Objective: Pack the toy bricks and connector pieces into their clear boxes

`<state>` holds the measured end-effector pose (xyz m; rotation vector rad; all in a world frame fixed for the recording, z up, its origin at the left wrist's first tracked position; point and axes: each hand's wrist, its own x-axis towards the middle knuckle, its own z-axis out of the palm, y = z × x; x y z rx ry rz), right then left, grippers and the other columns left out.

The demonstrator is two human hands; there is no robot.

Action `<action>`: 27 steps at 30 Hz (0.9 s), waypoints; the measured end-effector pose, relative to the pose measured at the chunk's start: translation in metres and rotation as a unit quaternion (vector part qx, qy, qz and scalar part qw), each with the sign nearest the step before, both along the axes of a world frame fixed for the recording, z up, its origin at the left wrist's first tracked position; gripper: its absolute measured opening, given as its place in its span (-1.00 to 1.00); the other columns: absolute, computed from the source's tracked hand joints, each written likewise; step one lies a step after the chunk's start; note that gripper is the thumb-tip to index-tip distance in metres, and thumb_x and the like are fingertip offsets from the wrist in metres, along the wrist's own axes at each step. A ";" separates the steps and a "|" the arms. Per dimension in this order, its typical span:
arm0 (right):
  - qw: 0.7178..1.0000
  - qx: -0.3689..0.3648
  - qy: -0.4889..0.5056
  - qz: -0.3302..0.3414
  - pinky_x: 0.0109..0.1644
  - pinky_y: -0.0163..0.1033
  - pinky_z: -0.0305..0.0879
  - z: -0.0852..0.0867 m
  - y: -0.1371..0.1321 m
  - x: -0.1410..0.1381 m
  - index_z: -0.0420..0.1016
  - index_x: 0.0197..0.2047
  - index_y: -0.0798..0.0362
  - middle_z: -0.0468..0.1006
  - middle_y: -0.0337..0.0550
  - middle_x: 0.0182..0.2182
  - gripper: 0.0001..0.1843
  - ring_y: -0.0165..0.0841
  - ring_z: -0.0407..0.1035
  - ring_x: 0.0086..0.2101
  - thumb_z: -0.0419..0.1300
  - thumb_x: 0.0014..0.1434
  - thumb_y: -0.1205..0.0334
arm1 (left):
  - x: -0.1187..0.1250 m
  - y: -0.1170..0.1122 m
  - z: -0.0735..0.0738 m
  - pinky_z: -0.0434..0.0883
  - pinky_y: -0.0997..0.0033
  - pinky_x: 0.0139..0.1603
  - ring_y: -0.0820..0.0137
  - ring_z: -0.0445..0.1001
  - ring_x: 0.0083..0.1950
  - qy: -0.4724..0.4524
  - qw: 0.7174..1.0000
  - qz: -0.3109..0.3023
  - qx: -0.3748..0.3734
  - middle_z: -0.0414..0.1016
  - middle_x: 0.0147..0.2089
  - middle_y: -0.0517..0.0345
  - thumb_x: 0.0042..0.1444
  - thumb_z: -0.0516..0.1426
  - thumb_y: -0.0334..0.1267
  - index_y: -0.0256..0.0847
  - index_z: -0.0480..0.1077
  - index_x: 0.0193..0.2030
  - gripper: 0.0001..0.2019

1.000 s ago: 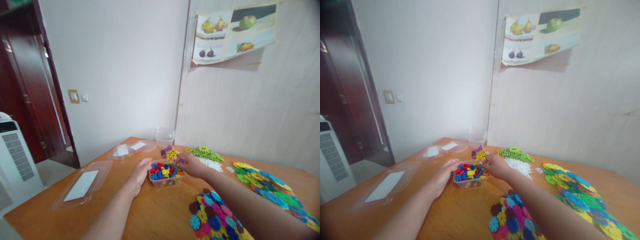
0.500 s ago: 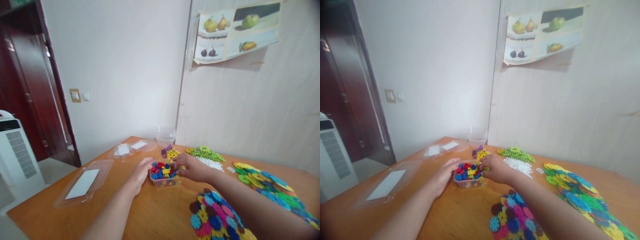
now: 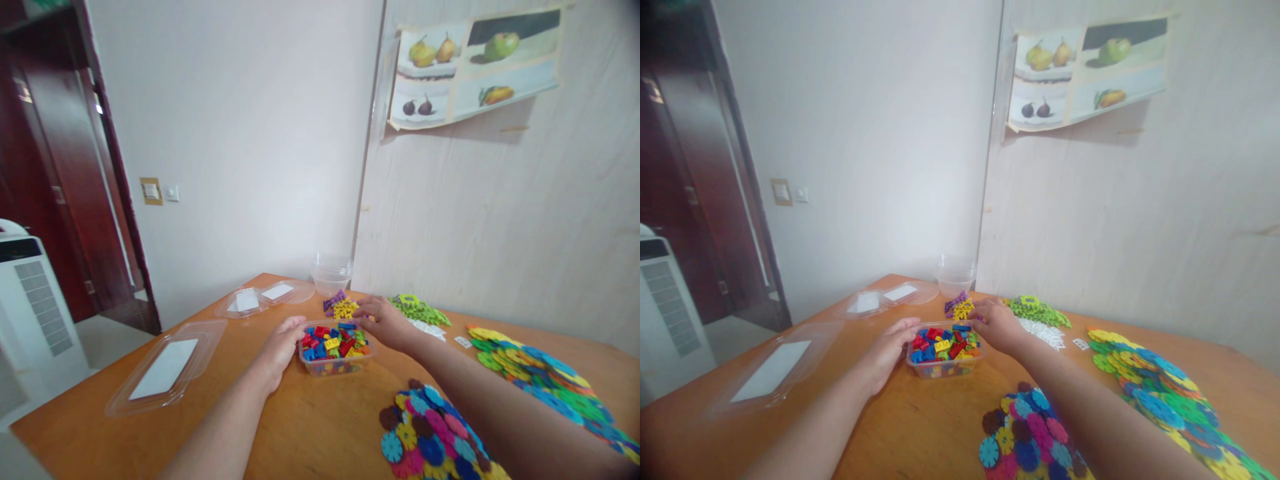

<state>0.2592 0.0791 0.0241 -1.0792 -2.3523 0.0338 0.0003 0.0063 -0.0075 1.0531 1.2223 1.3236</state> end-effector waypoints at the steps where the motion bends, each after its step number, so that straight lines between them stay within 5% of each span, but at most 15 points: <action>1: 1.000 -0.002 -0.011 0.001 0.17 0.00 0.24 -0.002 0.000 0.000 0.68 -0.17 -0.07 0.58 -0.06 -0.02 -0.76 -0.16 0.36 0.06 0.18 0.16 0.23 | 0.000 0.000 0.000 0.42 0.31 0.01 0.23 0.53 0.00 0.001 1.000 -0.001 -0.001 0.54 0.07 -0.06 0.00 0.18 -0.29 -0.25 0.41 0.05 -0.58; 14: 0.991 -0.043 -0.126 -0.023 0.23 0.23 0.10 0.010 -0.026 -0.019 0.59 0.05 -0.21 0.36 -0.11 0.24 -0.60 0.02 0.13 0.25 0.07 0.20 0.21 | 0.000 0.000 0.001 0.43 0.28 0.02 0.22 0.54 -0.02 -0.007 1.000 -0.003 -0.003 0.56 0.03 -0.05 0.00 0.20 -0.25 -0.23 0.43 0.02 -0.60; 27: 0.996 0.010 -0.012 0.093 0.22 0.02 0.14 0.012 -0.050 -0.034 0.63 -0.16 -0.10 0.49 -0.07 0.09 -0.81 -0.17 0.26 0.15 0.23 0.17 0.14 | 0.002 -0.002 0.002 0.42 0.37 -0.07 0.26 0.53 -0.03 -0.007 1.000 -0.004 -0.005 0.56 0.01 0.01 -0.04 0.14 -0.34 -0.23 0.41 0.06 -0.56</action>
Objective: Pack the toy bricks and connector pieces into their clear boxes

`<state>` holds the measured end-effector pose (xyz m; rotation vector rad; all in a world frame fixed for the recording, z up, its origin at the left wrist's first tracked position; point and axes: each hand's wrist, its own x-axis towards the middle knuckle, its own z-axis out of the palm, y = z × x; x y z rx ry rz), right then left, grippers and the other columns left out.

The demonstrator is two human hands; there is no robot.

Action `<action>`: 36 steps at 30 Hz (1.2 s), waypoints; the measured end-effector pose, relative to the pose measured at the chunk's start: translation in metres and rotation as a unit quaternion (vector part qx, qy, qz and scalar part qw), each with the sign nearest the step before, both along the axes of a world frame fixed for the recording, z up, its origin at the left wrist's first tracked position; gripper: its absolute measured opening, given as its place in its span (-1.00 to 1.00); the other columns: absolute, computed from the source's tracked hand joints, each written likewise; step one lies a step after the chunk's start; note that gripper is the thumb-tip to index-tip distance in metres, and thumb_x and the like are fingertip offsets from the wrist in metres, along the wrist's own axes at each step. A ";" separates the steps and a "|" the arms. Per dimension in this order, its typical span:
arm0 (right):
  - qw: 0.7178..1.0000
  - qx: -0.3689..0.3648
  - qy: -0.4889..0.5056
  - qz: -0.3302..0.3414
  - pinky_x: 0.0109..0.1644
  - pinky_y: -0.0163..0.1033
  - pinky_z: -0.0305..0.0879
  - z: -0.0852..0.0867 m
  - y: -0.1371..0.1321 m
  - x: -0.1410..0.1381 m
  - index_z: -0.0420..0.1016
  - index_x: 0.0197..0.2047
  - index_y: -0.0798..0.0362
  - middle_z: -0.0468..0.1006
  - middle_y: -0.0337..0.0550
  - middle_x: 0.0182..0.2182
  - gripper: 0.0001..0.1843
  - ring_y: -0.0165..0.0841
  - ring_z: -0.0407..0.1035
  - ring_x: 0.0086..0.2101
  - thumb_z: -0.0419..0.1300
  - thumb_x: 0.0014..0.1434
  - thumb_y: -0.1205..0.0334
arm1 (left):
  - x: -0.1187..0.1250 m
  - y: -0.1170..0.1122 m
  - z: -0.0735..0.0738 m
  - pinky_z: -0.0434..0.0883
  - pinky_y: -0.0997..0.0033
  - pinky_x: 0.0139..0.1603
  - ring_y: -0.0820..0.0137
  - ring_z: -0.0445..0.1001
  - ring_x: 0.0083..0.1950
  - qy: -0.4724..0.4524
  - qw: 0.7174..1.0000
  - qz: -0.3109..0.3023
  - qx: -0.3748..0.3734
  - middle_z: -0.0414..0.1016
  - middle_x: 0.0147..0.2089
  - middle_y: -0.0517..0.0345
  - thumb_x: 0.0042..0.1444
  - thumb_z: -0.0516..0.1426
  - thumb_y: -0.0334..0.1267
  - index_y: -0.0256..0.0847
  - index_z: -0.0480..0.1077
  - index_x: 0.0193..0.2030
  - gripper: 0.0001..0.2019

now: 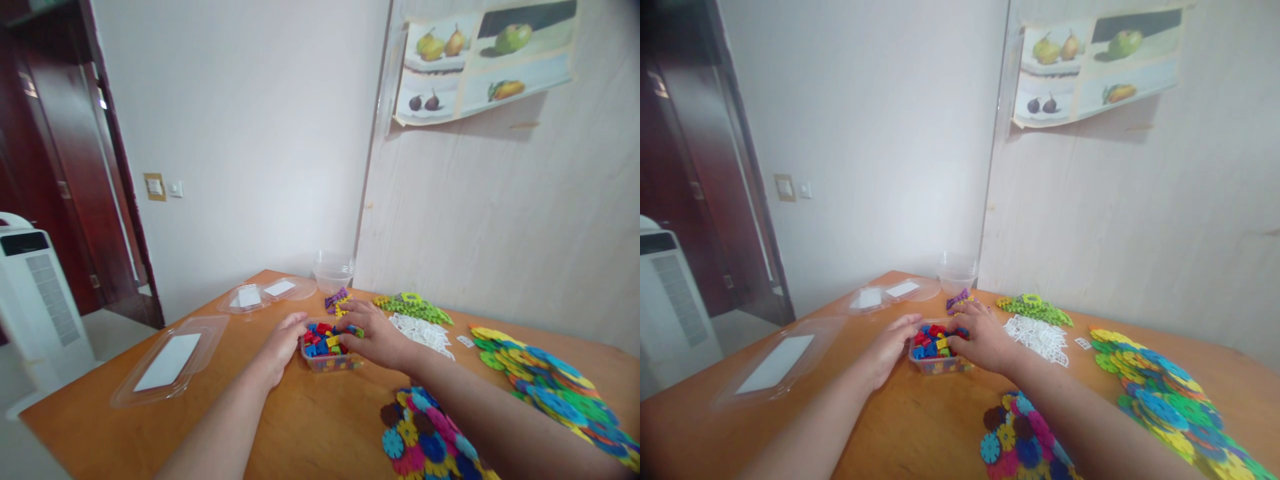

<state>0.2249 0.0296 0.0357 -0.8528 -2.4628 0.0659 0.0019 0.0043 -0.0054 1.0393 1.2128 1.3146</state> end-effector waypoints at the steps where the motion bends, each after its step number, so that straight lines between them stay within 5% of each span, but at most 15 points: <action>1: 1.000 0.001 -0.001 0.004 0.22 0.02 0.13 -0.001 0.000 -0.003 0.63 -0.16 -0.11 0.48 -0.07 0.10 -0.81 -0.16 0.25 0.16 0.24 0.17 0.11 | 0.000 0.000 0.000 0.42 0.37 -0.07 0.26 0.53 -0.03 -0.001 1.000 0.000 0.000 0.56 0.01 0.00 -0.04 0.14 -0.34 -0.23 0.41 0.06 -0.56; 7: 0.999 -0.004 -0.019 -0.045 0.18 0.02 0.14 -0.009 0.011 -0.012 0.61 -0.36 -0.04 0.56 -0.08 -0.04 -0.90 -0.15 0.31 0.08 0.25 0.13 0.23 | 0.001 -0.001 0.002 0.42 0.35 -0.04 0.24 0.52 0.00 0.001 1.000 0.001 -0.003 0.57 0.00 0.00 -0.02 0.16 -0.31 -0.22 0.42 0.05 -0.58; 15: 1.000 0.004 0.002 0.029 0.23 0.06 0.11 -0.004 -0.014 -0.031 0.61 -0.06 -0.17 0.40 -0.08 0.17 -0.75 -0.15 0.23 0.15 0.24 0.20 0.08 | 0.001 -0.002 0.002 0.41 0.32 -0.04 0.22 0.52 -0.03 -0.002 1.000 -0.007 0.008 0.57 -0.04 -0.04 0.01 0.23 -0.18 -0.24 0.42 0.04 -0.58; 20: 0.999 0.015 -0.034 0.039 0.25 0.11 0.06 -0.005 -0.012 -0.043 0.65 -0.17 -0.22 0.44 -0.22 0.14 -0.82 -0.12 0.19 0.18 0.21 0.22 0.14 | 0.001 -0.002 0.002 0.42 0.33 -0.07 0.25 0.54 -0.07 -0.023 0.999 -0.025 0.005 0.58 -0.06 -0.02 -0.01 0.25 -0.18 -0.23 0.43 0.03 -0.57; 36: 1.000 -0.005 0.018 -0.014 0.17 -0.03 0.18 -0.012 0.007 -0.025 0.63 -0.34 -0.05 0.57 -0.10 -0.04 -0.89 -0.18 0.34 0.07 0.24 0.12 0.25 | -0.001 0.000 0.001 0.42 0.28 0.00 0.20 0.53 0.00 -0.020 1.000 -0.005 -0.011 0.57 0.03 -0.04 -0.06 0.21 -0.28 -0.21 0.42 0.08 -0.52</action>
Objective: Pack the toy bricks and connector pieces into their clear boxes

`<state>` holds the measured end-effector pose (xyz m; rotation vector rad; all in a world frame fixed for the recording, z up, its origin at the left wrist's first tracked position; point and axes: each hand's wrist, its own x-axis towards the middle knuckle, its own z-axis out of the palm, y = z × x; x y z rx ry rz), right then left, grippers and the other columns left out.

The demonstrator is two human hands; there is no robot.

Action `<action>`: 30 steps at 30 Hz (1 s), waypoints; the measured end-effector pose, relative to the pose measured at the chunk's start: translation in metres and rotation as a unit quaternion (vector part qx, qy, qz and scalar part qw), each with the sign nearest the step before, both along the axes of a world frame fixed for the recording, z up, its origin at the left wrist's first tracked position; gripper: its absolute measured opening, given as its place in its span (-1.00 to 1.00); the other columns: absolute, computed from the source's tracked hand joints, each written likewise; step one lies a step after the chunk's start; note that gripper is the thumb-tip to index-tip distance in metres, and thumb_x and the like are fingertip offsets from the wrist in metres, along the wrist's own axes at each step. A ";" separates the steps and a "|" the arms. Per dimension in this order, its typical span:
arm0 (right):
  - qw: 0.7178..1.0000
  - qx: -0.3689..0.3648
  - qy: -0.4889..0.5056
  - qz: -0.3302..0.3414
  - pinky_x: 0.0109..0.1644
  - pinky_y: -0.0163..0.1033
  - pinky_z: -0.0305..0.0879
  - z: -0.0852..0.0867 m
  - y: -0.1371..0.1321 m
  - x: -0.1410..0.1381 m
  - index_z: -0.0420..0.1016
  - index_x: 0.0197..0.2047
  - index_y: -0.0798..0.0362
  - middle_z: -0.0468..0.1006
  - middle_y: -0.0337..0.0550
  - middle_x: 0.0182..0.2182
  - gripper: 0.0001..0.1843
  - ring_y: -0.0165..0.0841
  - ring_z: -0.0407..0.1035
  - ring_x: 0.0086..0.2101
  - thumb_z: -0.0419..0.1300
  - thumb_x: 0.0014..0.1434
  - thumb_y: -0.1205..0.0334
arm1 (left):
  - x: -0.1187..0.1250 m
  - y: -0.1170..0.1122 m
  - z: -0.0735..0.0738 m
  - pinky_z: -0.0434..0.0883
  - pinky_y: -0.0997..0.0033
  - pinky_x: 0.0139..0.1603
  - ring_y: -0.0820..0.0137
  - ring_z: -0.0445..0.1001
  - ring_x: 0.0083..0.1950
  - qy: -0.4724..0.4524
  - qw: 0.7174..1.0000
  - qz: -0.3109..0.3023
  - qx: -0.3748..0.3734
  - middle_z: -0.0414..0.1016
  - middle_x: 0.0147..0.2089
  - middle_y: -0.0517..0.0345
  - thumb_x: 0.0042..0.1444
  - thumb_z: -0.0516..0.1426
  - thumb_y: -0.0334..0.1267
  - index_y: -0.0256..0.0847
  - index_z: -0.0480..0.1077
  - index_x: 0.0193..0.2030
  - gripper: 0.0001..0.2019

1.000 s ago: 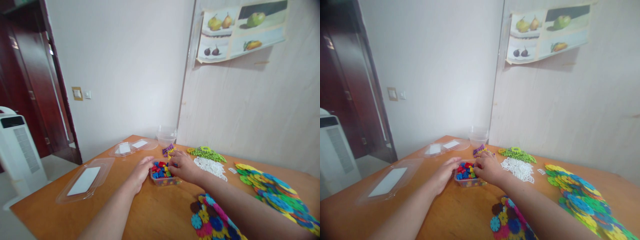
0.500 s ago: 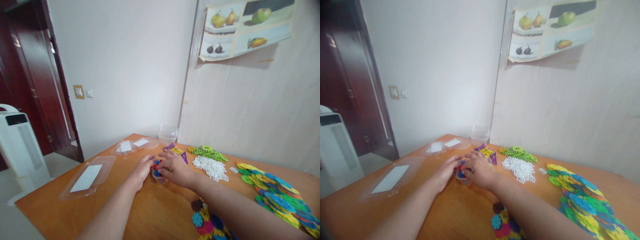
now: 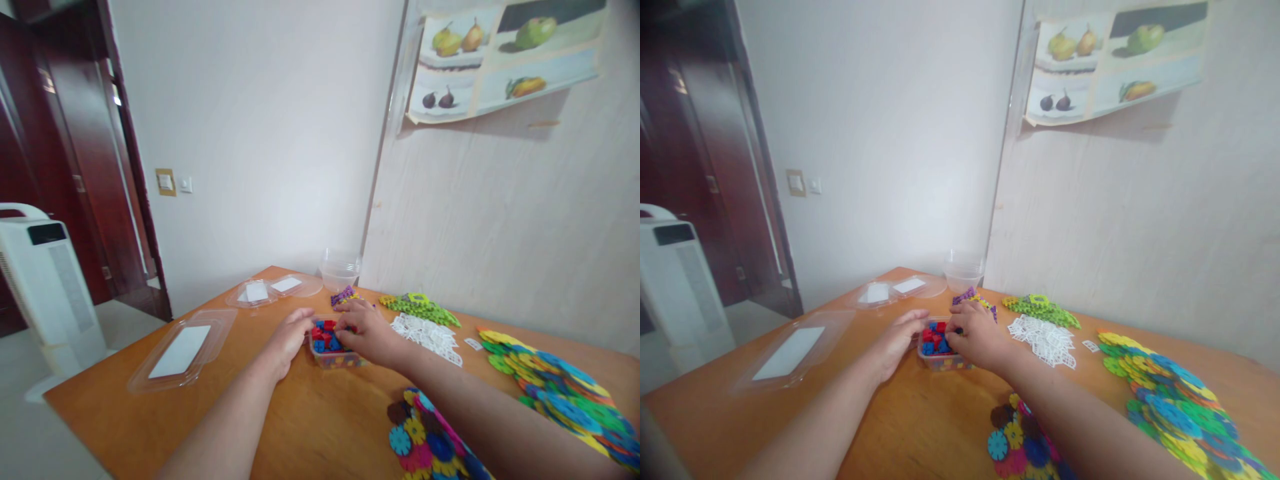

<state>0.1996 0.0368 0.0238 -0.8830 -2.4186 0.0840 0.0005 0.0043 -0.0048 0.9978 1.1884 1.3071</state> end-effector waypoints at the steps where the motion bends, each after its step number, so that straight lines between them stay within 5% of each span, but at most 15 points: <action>1: 1.000 -0.005 -0.011 0.002 0.16 -0.03 0.20 -0.001 0.001 0.002 0.62 -0.36 -0.05 0.57 -0.11 -0.05 -0.91 -0.18 0.35 0.06 0.25 0.11 0.25 | 0.000 0.000 0.000 0.41 0.27 0.01 0.19 0.53 0.01 0.004 1.000 0.003 0.000 0.57 0.03 -0.03 -0.07 0.21 -0.29 -0.21 0.42 0.07 -0.52; 6: 1.000 -0.004 -0.011 0.000 0.21 0.02 0.18 0.001 0.002 0.002 0.63 -0.13 -0.08 0.55 -0.08 0.04 -0.76 -0.18 0.33 0.10 0.14 0.25 0.15 | 0.000 0.000 -0.001 0.40 0.28 0.03 0.19 0.52 0.01 0.008 1.000 0.006 0.010 0.57 0.01 -0.03 -0.08 0.18 -0.31 -0.22 0.43 0.05 -0.53; 13: 0.992 -0.061 -0.110 -0.004 0.34 0.32 -0.19 0.001 0.003 0.002 0.34 0.28 -0.22 0.27 -0.16 0.31 -0.54 -0.01 -0.09 0.35 -0.05 0.37 0.05 | -0.002 0.000 -0.002 0.38 0.27 0.08 0.20 0.50 0.07 0.014 1.000 0.007 0.005 0.54 0.07 -0.03 -0.05 0.18 -0.28 -0.18 0.43 0.04 -0.57; 25: 0.987 -0.152 -0.051 -0.021 0.38 0.33 -0.35 0.009 -0.006 0.031 0.10 0.42 -0.09 0.09 -0.11 0.38 -0.34 -0.04 -0.30 0.39 -0.25 0.39 -0.17 | 0.002 -0.003 0.002 0.40 0.29 0.07 0.19 0.50 0.06 0.024 0.999 0.015 0.014 0.53 0.08 -0.05 -0.02 0.16 -0.34 -0.23 0.43 0.04 -0.59; 30: 0.983 -0.148 -0.110 -0.002 0.40 0.29 -0.39 0.010 -0.012 0.039 0.07 0.43 -0.05 0.08 -0.12 0.39 -0.30 -0.02 -0.26 0.39 -0.23 0.37 -0.21 | 0.003 -0.004 0.002 0.39 0.32 0.09 0.19 0.48 0.11 0.038 0.999 0.010 0.018 0.49 0.14 -0.07 0.01 0.18 -0.29 -0.24 0.41 0.05 -0.59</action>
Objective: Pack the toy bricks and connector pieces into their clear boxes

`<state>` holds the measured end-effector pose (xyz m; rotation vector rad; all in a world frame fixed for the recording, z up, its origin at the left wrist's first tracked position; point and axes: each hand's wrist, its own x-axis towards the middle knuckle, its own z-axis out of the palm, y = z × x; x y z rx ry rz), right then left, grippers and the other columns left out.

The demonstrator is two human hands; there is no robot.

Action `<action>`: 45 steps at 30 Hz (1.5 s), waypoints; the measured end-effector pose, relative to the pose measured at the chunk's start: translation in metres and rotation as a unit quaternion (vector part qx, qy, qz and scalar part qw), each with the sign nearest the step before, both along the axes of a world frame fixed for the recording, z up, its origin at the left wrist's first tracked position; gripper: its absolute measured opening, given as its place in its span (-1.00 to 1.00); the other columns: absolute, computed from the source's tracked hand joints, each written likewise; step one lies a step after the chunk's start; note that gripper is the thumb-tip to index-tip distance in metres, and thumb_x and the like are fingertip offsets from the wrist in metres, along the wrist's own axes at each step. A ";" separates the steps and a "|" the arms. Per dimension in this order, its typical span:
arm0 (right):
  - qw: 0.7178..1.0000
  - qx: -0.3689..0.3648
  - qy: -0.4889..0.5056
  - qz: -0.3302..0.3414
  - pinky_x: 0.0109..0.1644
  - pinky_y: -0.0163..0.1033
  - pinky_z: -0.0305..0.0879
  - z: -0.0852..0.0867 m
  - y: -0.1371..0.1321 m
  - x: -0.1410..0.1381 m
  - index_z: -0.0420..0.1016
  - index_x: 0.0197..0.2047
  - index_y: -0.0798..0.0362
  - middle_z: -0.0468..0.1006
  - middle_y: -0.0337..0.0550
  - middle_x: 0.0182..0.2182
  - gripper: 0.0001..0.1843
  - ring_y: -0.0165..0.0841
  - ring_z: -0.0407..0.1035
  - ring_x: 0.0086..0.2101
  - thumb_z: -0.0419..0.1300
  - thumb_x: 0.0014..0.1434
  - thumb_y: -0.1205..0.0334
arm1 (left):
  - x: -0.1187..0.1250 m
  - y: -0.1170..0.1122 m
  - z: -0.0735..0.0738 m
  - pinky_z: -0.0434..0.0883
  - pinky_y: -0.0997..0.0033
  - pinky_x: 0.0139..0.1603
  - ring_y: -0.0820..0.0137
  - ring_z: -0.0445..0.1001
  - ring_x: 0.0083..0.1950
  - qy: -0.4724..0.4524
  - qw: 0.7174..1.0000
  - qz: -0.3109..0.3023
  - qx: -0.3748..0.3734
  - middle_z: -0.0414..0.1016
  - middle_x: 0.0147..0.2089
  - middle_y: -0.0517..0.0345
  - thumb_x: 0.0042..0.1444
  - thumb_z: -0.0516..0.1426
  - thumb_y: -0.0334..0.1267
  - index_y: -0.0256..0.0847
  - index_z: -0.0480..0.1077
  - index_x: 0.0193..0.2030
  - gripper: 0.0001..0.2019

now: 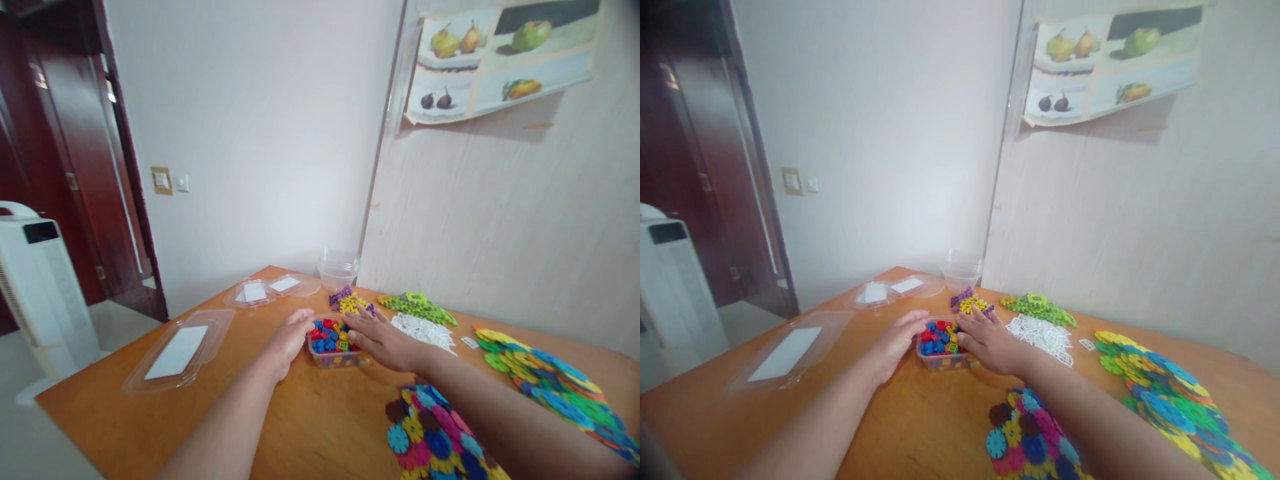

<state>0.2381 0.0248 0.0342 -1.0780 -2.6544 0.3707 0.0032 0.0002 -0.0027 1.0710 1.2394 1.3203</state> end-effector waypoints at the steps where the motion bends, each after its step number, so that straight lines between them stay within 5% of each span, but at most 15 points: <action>1: 1.000 0.008 0.001 -0.005 0.40 0.29 -0.39 0.001 -0.002 0.001 0.05 0.43 -0.04 0.06 -0.12 0.39 -0.30 -0.03 -0.27 0.39 -0.25 0.37 -0.21 | 0.000 0.000 0.000 0.38 0.32 0.10 0.19 0.47 0.12 0.005 1.000 0.000 -0.002 0.49 0.14 -0.06 0.01 0.18 -0.30 -0.24 0.41 0.06 -0.58; 18: 0.998 0.039 -0.050 0.011 0.41 0.18 -0.29 0.012 -0.027 -0.030 -0.12 0.48 0.08 -0.16 0.09 0.43 -0.03 0.00 -0.23 0.39 -0.15 0.23 -0.41 | -0.004 0.004 -0.005 0.37 0.29 0.12 0.20 0.46 0.14 0.015 1.000 0.001 0.012 0.48 0.17 -0.05 0.02 0.13 -0.30 -0.24 0.41 0.08 -0.57; 29: 0.996 0.019 -0.069 0.046 0.43 0.14 -0.29 0.009 -0.034 -0.048 -0.15 0.48 0.11 -0.14 0.07 0.43 0.15 0.02 -0.24 0.38 -0.01 0.08 -0.50 | -0.003 0.002 -0.004 0.37 0.28 0.09 0.21 0.45 0.14 0.002 1.000 -0.004 0.018 0.49 0.15 -0.03 0.05 0.13 -0.25 -0.20 0.43 0.03 -0.63; 45: 0.995 0.029 -0.066 0.065 0.43 0.14 -0.47 0.008 -0.046 -0.056 -0.27 0.49 0.15 -0.20 0.09 0.43 0.20 -0.03 -0.27 0.39 0.04 0.06 -0.48 | -0.005 0.007 -0.012 0.39 0.24 0.06 0.21 0.49 0.07 -0.012 0.999 -0.028 0.030 0.54 0.06 -0.03 0.06 0.11 -0.20 -0.21 0.44 -0.02 -0.66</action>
